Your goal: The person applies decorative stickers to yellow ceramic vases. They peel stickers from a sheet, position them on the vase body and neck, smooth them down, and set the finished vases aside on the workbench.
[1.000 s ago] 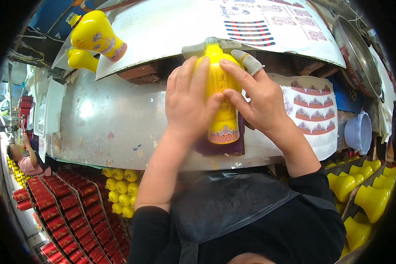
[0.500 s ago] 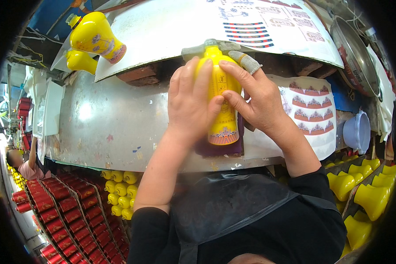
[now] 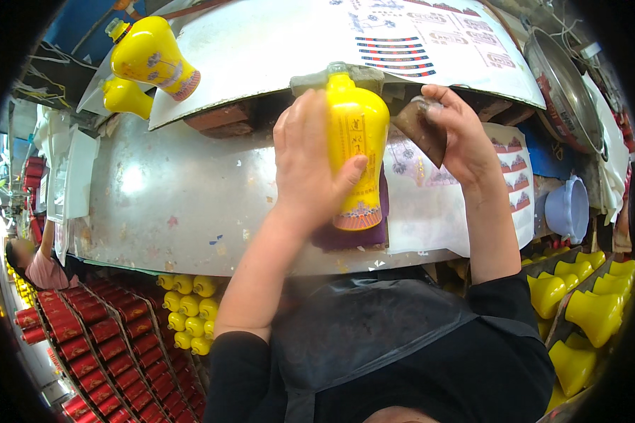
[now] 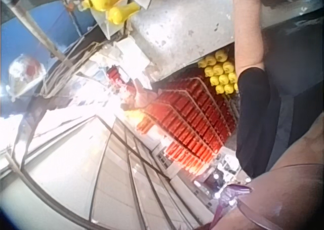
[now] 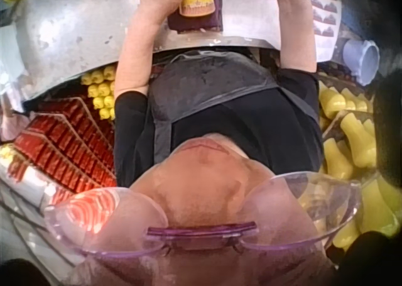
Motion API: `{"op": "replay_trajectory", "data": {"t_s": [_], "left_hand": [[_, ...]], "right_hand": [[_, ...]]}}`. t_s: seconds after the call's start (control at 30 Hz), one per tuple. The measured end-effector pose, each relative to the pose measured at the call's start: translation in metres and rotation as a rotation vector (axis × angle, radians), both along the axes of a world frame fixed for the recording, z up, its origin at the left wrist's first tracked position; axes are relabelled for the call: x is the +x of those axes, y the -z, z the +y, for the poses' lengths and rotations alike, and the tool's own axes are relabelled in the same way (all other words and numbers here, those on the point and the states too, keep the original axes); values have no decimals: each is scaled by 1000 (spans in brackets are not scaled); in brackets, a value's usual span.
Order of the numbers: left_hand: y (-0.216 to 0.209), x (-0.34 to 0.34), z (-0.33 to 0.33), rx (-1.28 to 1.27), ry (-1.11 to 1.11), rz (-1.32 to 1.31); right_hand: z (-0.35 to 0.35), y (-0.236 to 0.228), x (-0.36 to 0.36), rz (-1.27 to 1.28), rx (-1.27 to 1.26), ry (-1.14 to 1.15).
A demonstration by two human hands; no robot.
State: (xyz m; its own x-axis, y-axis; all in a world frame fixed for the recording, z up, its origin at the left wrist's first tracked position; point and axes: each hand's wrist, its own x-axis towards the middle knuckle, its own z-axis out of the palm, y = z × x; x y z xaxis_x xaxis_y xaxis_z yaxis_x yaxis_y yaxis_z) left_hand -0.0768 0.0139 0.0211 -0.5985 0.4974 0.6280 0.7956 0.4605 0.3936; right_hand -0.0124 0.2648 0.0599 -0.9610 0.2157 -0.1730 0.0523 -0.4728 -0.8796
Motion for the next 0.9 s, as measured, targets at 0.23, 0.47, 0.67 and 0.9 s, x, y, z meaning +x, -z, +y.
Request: {"op": "replay_trajectory", "data": {"t_s": [0.23, 0.47, 0.67, 0.9], "left_hand": [[3, 2, 2, 43, -45, 21], [9, 7, -5, 244, -108, -78], [18, 28, -20, 357, -131, -500], [42, 45, -19, 278, -8, -385]], "right_hand": [[-40, -30, -14, 583, 1223, 101], [-37, -29, -18, 787, 1469, 194], [-43, -9, 17, 1089, 1651, 133], [-54, 10, 73, 622, 1141, -113]]}}
